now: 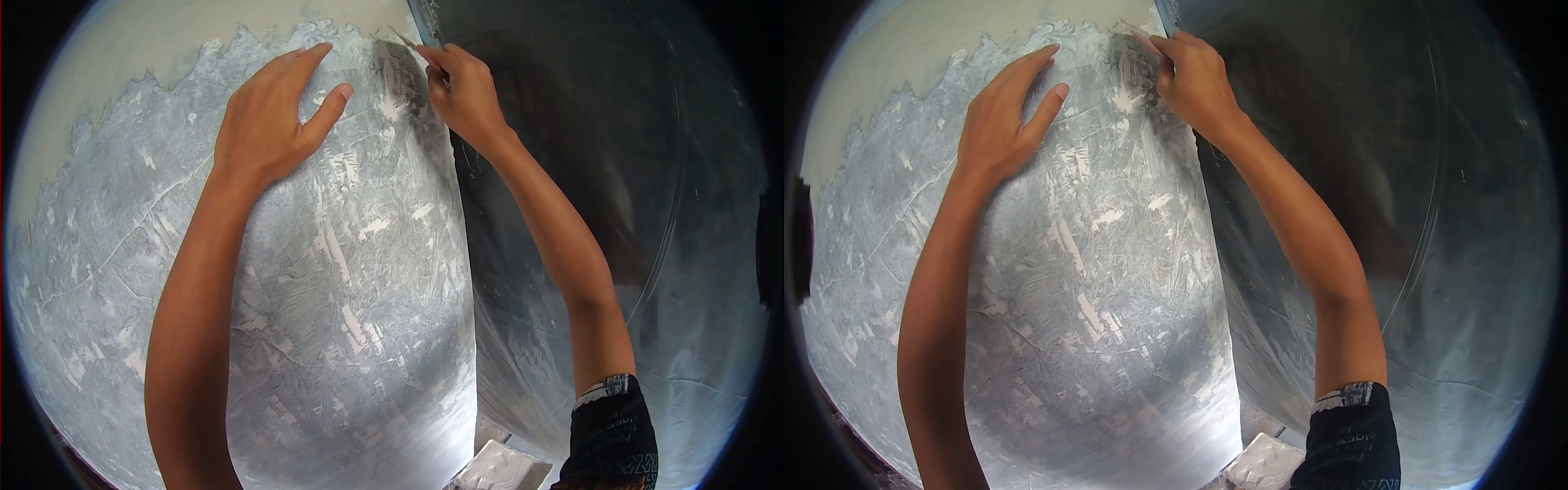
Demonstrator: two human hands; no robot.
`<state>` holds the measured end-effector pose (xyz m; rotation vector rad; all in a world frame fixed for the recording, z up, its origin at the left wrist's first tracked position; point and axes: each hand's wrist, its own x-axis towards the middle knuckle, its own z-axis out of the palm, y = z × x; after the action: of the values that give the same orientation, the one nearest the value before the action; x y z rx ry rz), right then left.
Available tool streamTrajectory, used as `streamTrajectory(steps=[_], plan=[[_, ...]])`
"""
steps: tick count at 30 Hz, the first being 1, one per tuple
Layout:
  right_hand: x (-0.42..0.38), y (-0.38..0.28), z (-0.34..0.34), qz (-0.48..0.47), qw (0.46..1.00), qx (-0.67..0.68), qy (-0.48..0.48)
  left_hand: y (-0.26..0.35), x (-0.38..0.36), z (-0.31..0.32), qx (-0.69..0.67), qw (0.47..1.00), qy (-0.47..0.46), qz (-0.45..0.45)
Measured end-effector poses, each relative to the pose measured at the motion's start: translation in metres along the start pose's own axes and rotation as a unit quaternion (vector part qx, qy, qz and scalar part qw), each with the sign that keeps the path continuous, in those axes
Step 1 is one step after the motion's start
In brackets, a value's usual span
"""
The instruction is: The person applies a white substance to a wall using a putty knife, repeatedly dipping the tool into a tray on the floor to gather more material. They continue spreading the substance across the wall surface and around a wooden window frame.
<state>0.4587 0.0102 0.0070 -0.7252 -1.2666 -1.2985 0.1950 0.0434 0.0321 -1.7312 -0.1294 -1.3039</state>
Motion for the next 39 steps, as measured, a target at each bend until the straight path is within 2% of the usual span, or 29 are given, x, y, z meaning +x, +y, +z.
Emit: streamTrajectory(steps=[2, 4, 6, 10, 12, 16, 19, 20, 23, 26, 28, 29, 31, 32, 34, 35, 37, 38, 39], plan=[[0.024, 0.002, -0.001, 0.061, 0.996, 0.02, 0.055, 0.0, -0.001, 0.001, 0.002, 1.0, -0.007, 0.001], [0.066, 0.014, 0.012, 0.037, 0.995, 0.039, 0.084, 0.0, -0.001, 0.001, 0.003, 1.0, -0.005, -0.001], [0.098, 0.029, 0.033, 0.001, 0.987, 0.007, 0.158, 0.001, 0.0, 0.0, -0.001, 1.0, -0.008, -0.004], [0.113, 0.056, 0.052, -0.016, 0.987, -0.063, 0.145, 0.001, 0.0, 0.001, -0.002, 1.0, -0.007, -0.004], [0.099, 0.058, 0.051, -0.013, 0.999, -0.029, 0.023, 0.001, 0.0, 0.001, -0.002, 1.0, -0.007, -0.002], [0.005, 0.023, 0.022, 0.037, 0.999, -0.027, 0.006, 0.0, -0.001, 0.001, -0.001, 1.0, -0.005, -0.006], [-0.022, -0.003, -0.009, 0.071, 0.997, 0.017, -0.038, 0.0, -0.001, 0.001, 0.012, 1.0, 0.0, 0.004], [-0.013, -0.002, -0.009, 0.07, 0.997, 0.019, -0.039, 0.0, -0.001, 0.001, 0.013, 1.0, -0.001, 0.002], [0.04, 0.012, 0.005, 0.038, 0.997, 0.002, 0.066, 0.001, -0.001, 0.001, 0.008, 1.0, -0.005, 0.0], [0.091, 0.031, 0.029, 0.056, 0.996, 0.018, 0.069, 0.002, 0.0, 0.001, 0.008, 1.0, -0.011, 0.002], [0.1, 0.042, 0.043, 0.073, 0.997, -0.016, -0.001, 0.002, 0.002, -0.001, -0.019, 1.0, -0.01, -0.01], [0.096, 0.035, 0.041, 0.074, 0.997, -0.015, 0.0, 0.002, 0.002, -0.001, -0.018, 1.0, -0.011, -0.009], [0.074, 0.016, 0.034, 0.081, 0.988, -0.098, -0.089, 0.002, 0.001, -0.001, -0.018, 1.0, -0.008, -0.007], [0.059, 0.003, 0.023, 0.082, 0.988, -0.099, -0.09, 0.002, 0.001, -0.001, -0.02, 1.0, -0.007, -0.007], [0.032, -0.017, -0.01, 0.121, 0.975, -0.048, -0.18, 0.001, 0.0, 0.0, 0.001, 1.0, -0.008, 0.008], [0.029, -0.023, -0.024, 0.119, 0.975, -0.049, -0.182, 0.001, -0.001, 0.0, 0.001, 1.0, -0.006, 0.005], [0.033, -0.03, -0.049, 0.226, 0.952, -0.011, -0.208, 0.0, -0.001, 0.001, 0.015, 1.0, -0.002, 0.006], [0.041, -0.025, -0.054, 0.226, 0.952, -0.01, -0.208, 0.0, -0.001, 0.001, 0.016, 1.0, -0.002, 0.006], [0.053, -0.015, -0.057, 0.275, 0.937, 0.0, -0.213, 0.0, -0.001, 0.001, 0.012, 1.0, -0.004, 0.004]])
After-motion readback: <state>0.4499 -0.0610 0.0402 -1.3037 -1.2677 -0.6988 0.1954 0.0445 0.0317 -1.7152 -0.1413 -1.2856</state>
